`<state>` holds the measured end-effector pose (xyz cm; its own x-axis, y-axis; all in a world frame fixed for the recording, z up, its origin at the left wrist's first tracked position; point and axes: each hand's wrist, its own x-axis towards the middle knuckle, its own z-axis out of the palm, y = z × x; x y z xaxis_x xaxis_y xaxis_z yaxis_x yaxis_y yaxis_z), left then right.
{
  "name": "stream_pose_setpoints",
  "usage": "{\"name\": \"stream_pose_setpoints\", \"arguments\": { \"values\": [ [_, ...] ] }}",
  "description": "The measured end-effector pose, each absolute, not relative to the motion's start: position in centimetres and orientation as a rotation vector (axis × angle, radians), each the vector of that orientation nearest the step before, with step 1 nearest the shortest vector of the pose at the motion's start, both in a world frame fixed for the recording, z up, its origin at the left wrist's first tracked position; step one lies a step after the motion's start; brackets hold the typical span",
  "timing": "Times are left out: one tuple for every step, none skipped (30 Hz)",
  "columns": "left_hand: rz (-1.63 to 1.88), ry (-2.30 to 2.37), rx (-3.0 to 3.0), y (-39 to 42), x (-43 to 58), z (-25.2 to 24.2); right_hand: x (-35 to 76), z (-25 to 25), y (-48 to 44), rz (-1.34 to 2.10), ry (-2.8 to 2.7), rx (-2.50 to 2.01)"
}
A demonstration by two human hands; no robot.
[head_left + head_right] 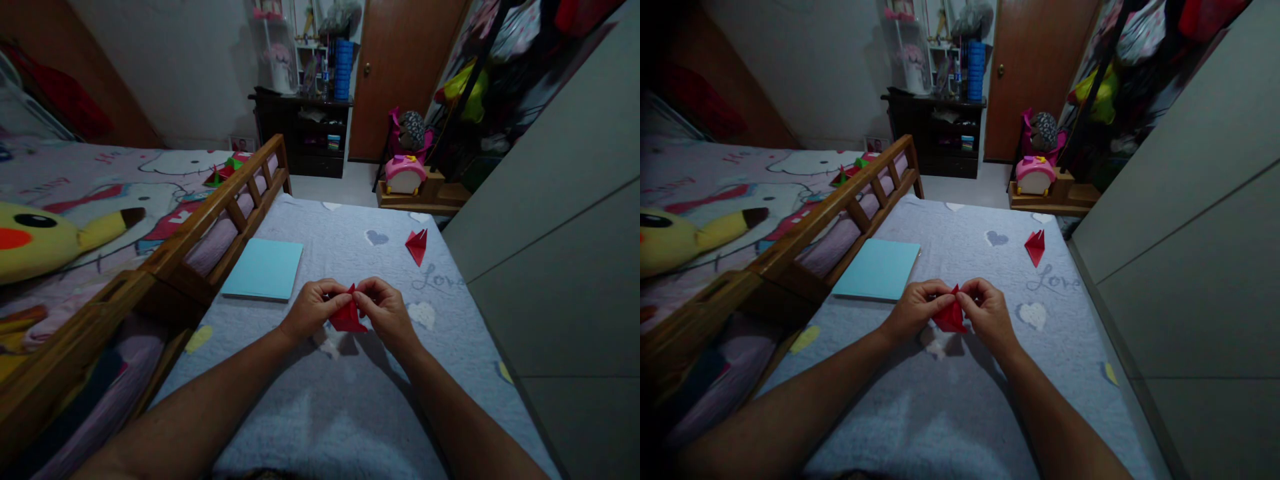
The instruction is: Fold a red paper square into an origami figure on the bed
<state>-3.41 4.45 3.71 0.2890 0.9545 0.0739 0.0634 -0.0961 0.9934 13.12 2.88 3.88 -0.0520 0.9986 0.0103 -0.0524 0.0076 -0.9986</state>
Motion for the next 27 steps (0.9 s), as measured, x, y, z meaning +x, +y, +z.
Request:
{"name": "stream_pose_setpoints", "arguments": {
  "values": [
    [1.013,1.001,1.447,4.46,-3.41,3.66,13.09,3.87,2.89,1.262,-1.217,-1.139],
    [1.014,1.0,1.444,4.45,-3.41,3.62,13.07,3.86,2.9,1.259,-1.221,-1.139],
    [1.014,0.998,1.444,4.44,-3.4,3.59,13.05,3.85,2.91,1.256,-1.227,-1.14],
    [1.014,0.996,1.444,4.43,-3.39,3.56,13.03,3.84,2.91,1.252,-1.232,-1.143],
    [1.014,0.995,1.442,4.42,-3.37,3.55,13.02,3.83,2.91,1.247,-1.237,-1.146],
    [1.017,0.994,1.434,4.4,-3.34,3.53,13.0,3.84,2.91,1.244,-1.242,-1.149],
    [1.021,0.994,1.422,4.4,-3.31,3.52,12.99,3.84,2.9,1.243,-1.246,-1.15],
    [1.023,0.993,1.406,4.39,-3.28,3.5,12.98,3.85,2.89,1.243,-1.249,-1.15],
    [1.026,0.991,1.387,4.4,-3.25,3.47,12.98,3.86,2.89,1.245,-1.25,-1.148],
    [1.03,0.987,1.369,4.4,-3.22,3.44,12.97,3.87,2.89,1.248,-1.251,-1.147],
    [1.03,0.982,1.353,4.41,-3.2,3.41,12.97,3.87,2.89,1.253,-1.251,-1.146],
    [1.028,0.977,1.341,4.42,-3.18,3.38,12.97,3.86,2.91,1.257,-1.251,-1.147],
    [1.026,0.974,1.329,4.43,-3.17,3.35,12.97,3.85,2.92,1.262,-1.25,-1.146],
    [1.023,0.973,1.315,4.43,-3.17,3.32,12.98,3.85,2.94,1.268,-1.249,-1.144],
    [1.02,0.973,1.302,4.43,-3.17,3.29,12.99,3.85,2.96,1.273,-1.248,-1.14],
    [1.017,0.973,1.288,4.43,-3.16,3.26,13.0,3.85,2.97,1.277,-1.247,-1.134],
    [1.014,0.971,1.273,4.43,-3.16,3.22,13.02,3.87,2.97,1.28,-1.248,-1.128],
    [1.014,0.966,1.258,4.43,-3.15,3.19,13.05,3.89,2.96,1.282,-1.252,-1.123],
    [1.015,0.96,1.247,4.43,-3.14,3.16,13.07,3.91,2.95,1.282,-1.259,-1.12],
    [1.017,0.955,1.241,4.42,-3.13,3.13,13.09,3.93,2.93,1.278,-1.269,-1.118],
    [1.019,0.953,1.237,4.42,-3.12,3.11,13.1,3.94,2.9,1.273,-1.279,-1.116],
    [1.024,0.953,1.236,4.41,-3.11,3.1,13.09,3.94,2.88,1.265,-1.289,-1.115],
    [1.029,0.958,1.236,4.4,-3.1,3.1,13.07,3.93,2.85,1.253,-1.298,-1.113],
    [1.037,0.965,1.236,4.38,-3.1,3.11,13.03,3.91,2.83,1.237,-1.308,-1.113],
    [1.042,0.973,1.236,4.36,-3.09,3.13,12.97,3.88,2.8,1.216,-1.32,-1.117],
    [1.047,0.981,1.236,4.33,-3.09,3.15,12.91,3.84,2.78,1.188,-1.334,-1.127],
    [1.05,0.989,1.238,4.3,-3.09,3.18,12.85,3.79,2.76,1.154,-1.35,-1.14]
  ]
}}
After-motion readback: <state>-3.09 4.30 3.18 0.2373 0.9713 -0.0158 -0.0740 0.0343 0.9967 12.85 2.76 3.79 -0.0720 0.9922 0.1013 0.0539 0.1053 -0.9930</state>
